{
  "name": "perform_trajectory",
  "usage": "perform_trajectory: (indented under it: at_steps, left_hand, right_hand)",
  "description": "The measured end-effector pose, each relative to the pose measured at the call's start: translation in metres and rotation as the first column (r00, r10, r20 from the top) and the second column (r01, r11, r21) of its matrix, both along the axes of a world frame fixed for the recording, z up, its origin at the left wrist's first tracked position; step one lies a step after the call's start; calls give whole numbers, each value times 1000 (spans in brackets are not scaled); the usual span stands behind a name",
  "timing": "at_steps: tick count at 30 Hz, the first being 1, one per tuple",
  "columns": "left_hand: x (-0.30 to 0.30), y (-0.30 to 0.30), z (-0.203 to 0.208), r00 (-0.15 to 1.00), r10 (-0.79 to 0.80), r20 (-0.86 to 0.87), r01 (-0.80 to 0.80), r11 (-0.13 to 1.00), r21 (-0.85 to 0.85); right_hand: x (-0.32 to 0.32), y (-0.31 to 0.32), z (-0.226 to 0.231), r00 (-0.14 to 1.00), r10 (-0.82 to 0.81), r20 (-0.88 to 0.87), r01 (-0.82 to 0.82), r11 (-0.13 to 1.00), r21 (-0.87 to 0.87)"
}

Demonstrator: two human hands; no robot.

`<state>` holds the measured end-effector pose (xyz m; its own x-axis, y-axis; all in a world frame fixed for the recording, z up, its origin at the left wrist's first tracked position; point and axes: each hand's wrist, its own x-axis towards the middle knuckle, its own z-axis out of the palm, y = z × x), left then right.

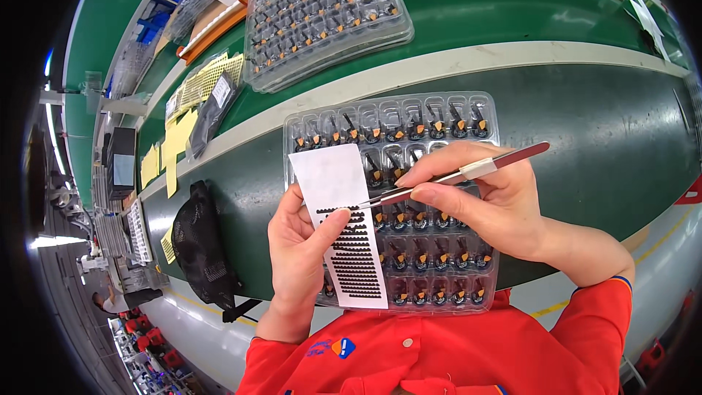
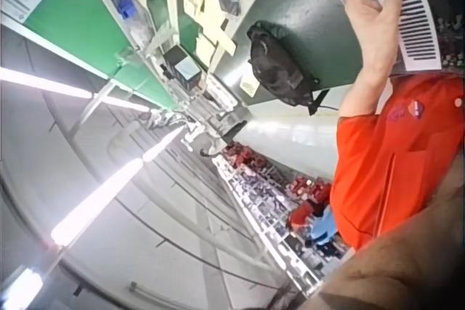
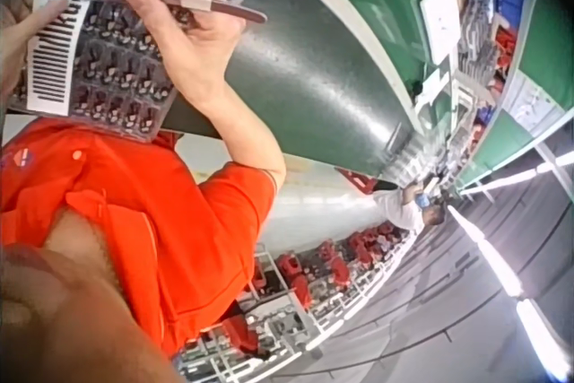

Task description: The recorder is assembling small electronic components into a tray using tweezers.

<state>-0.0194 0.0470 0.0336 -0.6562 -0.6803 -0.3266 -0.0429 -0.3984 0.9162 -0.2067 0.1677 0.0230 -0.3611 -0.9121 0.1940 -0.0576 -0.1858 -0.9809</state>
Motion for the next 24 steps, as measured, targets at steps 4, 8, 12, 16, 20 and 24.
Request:
perform_trajectory:
  at_steps: [4, 8, 12, 16, 20, 24]
  left_hand:
    - [0, 0, -1, 1000, 15, 5, -15, 1000, -11]
    - [-1, 1, -2, 1000, 23, 1, -23, 999, -23]
    - [-1, 1, -3, 1000, 22, -3, -22, 999, -43]
    - [-1, 2, -3, 1000, 15, 27, -13, 998, -62]
    - [-1, 4, -3, 999, 12, 36, -9, 996, -94]
    - [-1, 2, -3, 998, 22, 50, -18, 997, -78]
  right_hand:
    - [0, 0, 0, 1000, 20, -17, -20, 999, 31]
    - [1, -1, 0, 999, 13, 32, -14, 999, 46]
    - [3, -4, 1, 977, -47, 208, 14, 987, 158]
    - [4, -5, -2, 952, -82, 296, 32, 985, 170]
    - [4, -4, -3, 910, -66, 409, 9, 990, 140]
    - [-5, -3, -5, 891, -81, 447, 10, 987, 159]
